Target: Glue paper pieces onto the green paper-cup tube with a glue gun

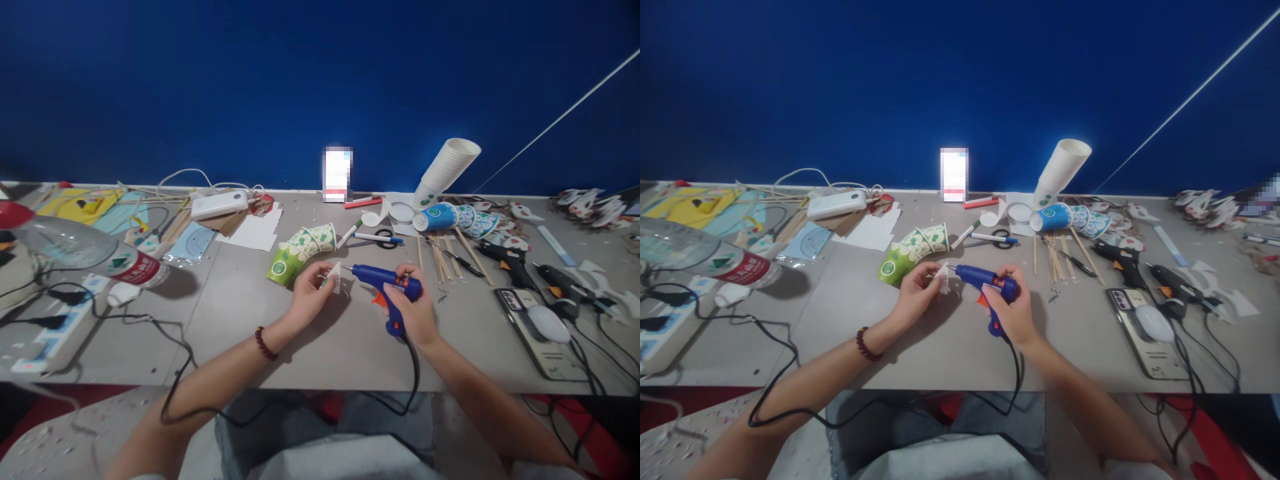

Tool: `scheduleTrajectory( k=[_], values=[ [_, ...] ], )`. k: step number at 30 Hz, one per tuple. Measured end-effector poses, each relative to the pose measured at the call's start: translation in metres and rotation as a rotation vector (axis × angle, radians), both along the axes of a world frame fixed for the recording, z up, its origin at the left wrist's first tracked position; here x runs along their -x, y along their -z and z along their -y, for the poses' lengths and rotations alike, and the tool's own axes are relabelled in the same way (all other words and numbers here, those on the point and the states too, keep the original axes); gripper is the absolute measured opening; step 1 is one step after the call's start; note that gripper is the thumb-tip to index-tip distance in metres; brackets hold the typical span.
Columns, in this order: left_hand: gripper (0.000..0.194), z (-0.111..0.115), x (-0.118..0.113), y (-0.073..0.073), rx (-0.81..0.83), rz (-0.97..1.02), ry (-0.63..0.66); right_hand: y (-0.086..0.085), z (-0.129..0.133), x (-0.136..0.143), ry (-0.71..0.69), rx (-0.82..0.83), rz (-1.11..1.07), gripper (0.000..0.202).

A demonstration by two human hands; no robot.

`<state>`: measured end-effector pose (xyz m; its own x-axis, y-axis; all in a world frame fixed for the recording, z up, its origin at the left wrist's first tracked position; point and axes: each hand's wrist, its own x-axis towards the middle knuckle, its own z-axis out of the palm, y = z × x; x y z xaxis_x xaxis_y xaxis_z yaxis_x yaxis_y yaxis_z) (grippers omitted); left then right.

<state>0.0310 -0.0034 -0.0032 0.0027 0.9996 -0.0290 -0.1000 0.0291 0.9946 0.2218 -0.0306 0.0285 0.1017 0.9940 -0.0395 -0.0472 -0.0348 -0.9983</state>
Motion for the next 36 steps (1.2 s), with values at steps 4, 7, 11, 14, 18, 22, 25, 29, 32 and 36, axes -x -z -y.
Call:
scheduleTrajectory(
  k=[4,7,11,14,18,22,25,29,32,36],
  values=[
    [0.026,0.0002,-0.0002,0.0003,0.017,-0.003,-0.011,-0.0020,-0.0032,-0.0005,0.006,0.116,-0.080,0.048],
    [0.025,0.0004,0.0000,0.0018,0.018,-0.009,-0.002,-0.0009,-0.0038,0.0015,0.010,0.164,-0.093,0.049],
    [0.025,-0.0001,0.0003,0.0026,0.003,-0.004,-0.005,-0.0019,-0.0025,0.0026,-0.008,0.149,-0.118,0.044],
    [0.025,-0.0004,0.0004,0.0019,0.000,0.001,-0.004,-0.0034,-0.0015,0.0009,-0.020,0.136,-0.124,0.042],
    [0.025,0.0002,0.0007,0.0014,0.024,0.012,0.001,-0.0020,0.0002,-0.0016,-0.056,0.133,-0.135,0.041],
    [0.027,0.0006,0.0009,0.0011,0.030,0.012,0.004,0.0006,0.0023,-0.0022,-0.096,0.124,-0.125,0.041],
    [0.028,0.0005,0.0003,-0.0001,0.030,0.012,0.001,0.0010,0.0030,-0.0022,-0.100,0.111,-0.121,0.042],
    [0.027,0.0007,-0.0003,-0.0019,0.027,0.015,0.011,0.0013,0.0021,-0.0022,-0.101,0.092,-0.128,0.041],
    [0.026,0.0011,-0.0003,-0.0023,0.018,0.017,0.013,0.0017,0.0012,-0.0021,-0.095,0.083,-0.102,0.040],
    [0.026,0.0017,-0.0004,-0.0023,0.020,0.011,0.014,0.0012,0.0005,-0.0019,-0.082,0.043,-0.053,0.038]
  ],
)
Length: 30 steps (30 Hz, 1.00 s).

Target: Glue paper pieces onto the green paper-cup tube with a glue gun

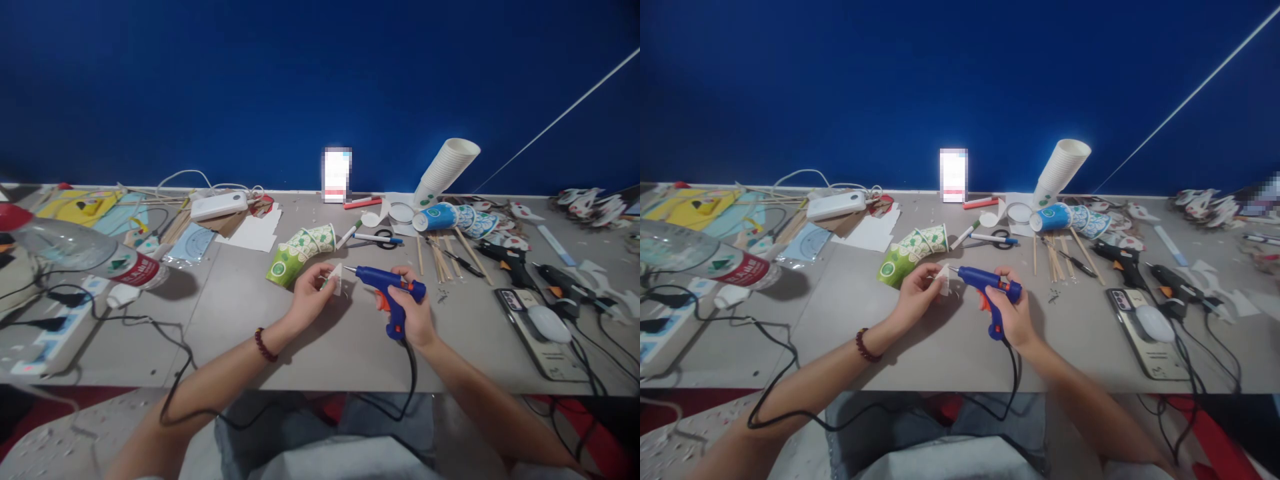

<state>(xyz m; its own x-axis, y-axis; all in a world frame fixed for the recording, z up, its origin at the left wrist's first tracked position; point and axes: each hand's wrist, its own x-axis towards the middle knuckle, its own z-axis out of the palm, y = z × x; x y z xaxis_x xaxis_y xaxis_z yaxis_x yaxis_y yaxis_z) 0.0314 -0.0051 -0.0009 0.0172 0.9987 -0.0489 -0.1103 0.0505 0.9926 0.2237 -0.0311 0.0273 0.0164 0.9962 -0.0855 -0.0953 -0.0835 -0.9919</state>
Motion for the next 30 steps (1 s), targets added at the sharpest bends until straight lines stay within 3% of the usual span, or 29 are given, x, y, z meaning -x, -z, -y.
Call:
scheduleTrajectory(
  k=[11,30],
  values=[
    [0.029,0.0008,0.0004,0.0003,-0.003,-0.003,0.024,0.0078,0.0023,-0.0014,-0.023,-0.085,0.144,0.035],
    [0.028,0.0004,-0.0006,0.0005,0.018,0.006,0.026,0.0017,0.0055,0.0068,0.028,-0.127,0.299,0.031]
  ],
)
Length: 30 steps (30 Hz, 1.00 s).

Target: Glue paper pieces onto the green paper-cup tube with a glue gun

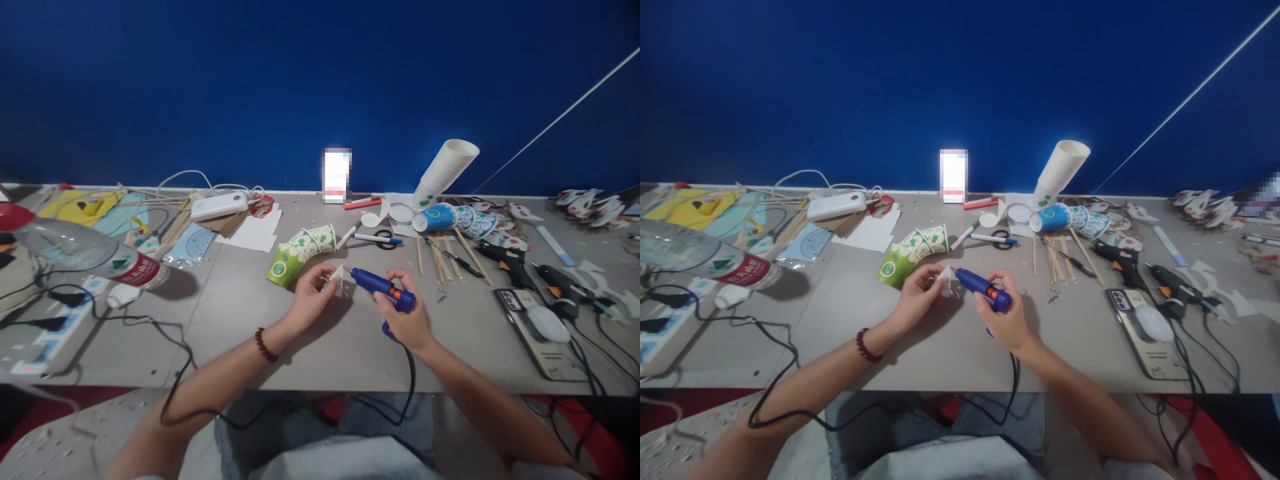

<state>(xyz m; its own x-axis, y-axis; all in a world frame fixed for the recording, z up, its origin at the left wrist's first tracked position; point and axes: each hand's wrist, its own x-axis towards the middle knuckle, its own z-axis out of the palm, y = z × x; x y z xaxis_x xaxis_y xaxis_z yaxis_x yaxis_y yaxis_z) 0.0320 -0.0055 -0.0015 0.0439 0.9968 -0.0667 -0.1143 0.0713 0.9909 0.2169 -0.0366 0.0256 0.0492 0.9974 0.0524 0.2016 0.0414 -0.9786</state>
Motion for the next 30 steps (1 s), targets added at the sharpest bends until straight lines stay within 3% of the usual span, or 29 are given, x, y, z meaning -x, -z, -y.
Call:
scheduleTrajectory(
  k=[25,30],
  values=[
    [0.031,-0.0006,0.0006,-0.0056,0.009,0.009,0.000,0.0030,0.0006,-0.0026,-0.063,-0.036,-0.049,0.032],
    [0.030,-0.0008,0.0003,-0.0038,-0.011,-0.007,-0.012,0.0034,0.0011,-0.0044,-0.106,-0.111,-0.048,0.030]
  ],
)
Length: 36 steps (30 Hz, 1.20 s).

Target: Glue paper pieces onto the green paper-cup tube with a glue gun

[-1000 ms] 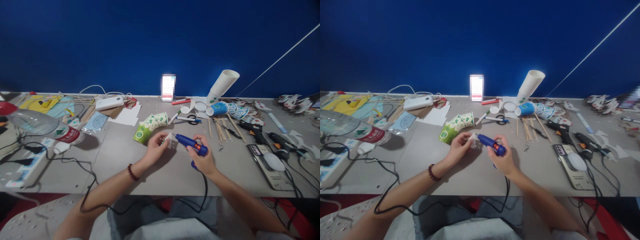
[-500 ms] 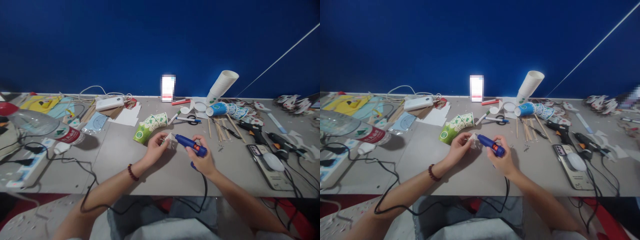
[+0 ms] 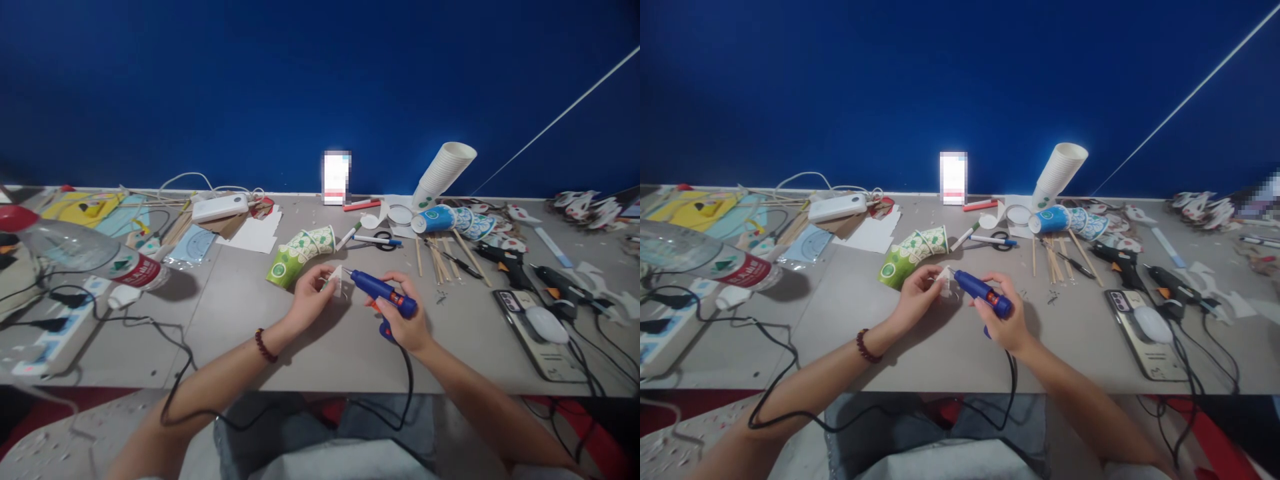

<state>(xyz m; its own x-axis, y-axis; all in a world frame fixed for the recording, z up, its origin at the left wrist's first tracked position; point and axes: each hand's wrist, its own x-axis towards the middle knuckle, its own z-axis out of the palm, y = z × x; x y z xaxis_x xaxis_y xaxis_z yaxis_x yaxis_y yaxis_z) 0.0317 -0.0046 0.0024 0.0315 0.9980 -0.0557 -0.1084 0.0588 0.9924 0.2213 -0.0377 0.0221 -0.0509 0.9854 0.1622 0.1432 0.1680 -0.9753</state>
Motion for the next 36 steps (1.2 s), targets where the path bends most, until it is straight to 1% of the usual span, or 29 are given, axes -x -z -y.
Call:
scheduleTrajectory(
  k=[5,9,13,19,23,28,36],
  values=[
    [0.028,-0.001,0.000,0.003,-0.020,-0.019,0.012,0.007,-0.003,-0.003,-0.005,-0.048,-0.050,0.030],
    [0.029,-0.001,0.000,0.000,-0.004,-0.010,0.005,0.012,-0.005,-0.005,-0.009,-0.027,-0.066,0.031],
    [0.031,-0.001,-0.001,-0.002,0.017,0.013,0.004,0.012,-0.006,-0.005,-0.002,0.000,-0.053,0.031],
    [0.033,-0.001,-0.002,0.003,-0.001,0.027,0.026,0.016,-0.008,-0.004,0.005,0.021,-0.122,0.030],
    [0.034,-0.001,-0.002,0.003,0.005,0.020,0.025,0.019,-0.008,-0.004,-0.003,0.016,-0.156,0.028],
    [0.034,-0.001,-0.002,0.004,0.017,0.016,0.037,0.017,-0.007,-0.004,0.000,-0.011,-0.140,0.026],
    [0.034,-0.001,-0.001,0.008,0.038,0.002,0.016,0.014,-0.006,-0.002,0.009,-0.059,-0.115,0.023]
  ],
)
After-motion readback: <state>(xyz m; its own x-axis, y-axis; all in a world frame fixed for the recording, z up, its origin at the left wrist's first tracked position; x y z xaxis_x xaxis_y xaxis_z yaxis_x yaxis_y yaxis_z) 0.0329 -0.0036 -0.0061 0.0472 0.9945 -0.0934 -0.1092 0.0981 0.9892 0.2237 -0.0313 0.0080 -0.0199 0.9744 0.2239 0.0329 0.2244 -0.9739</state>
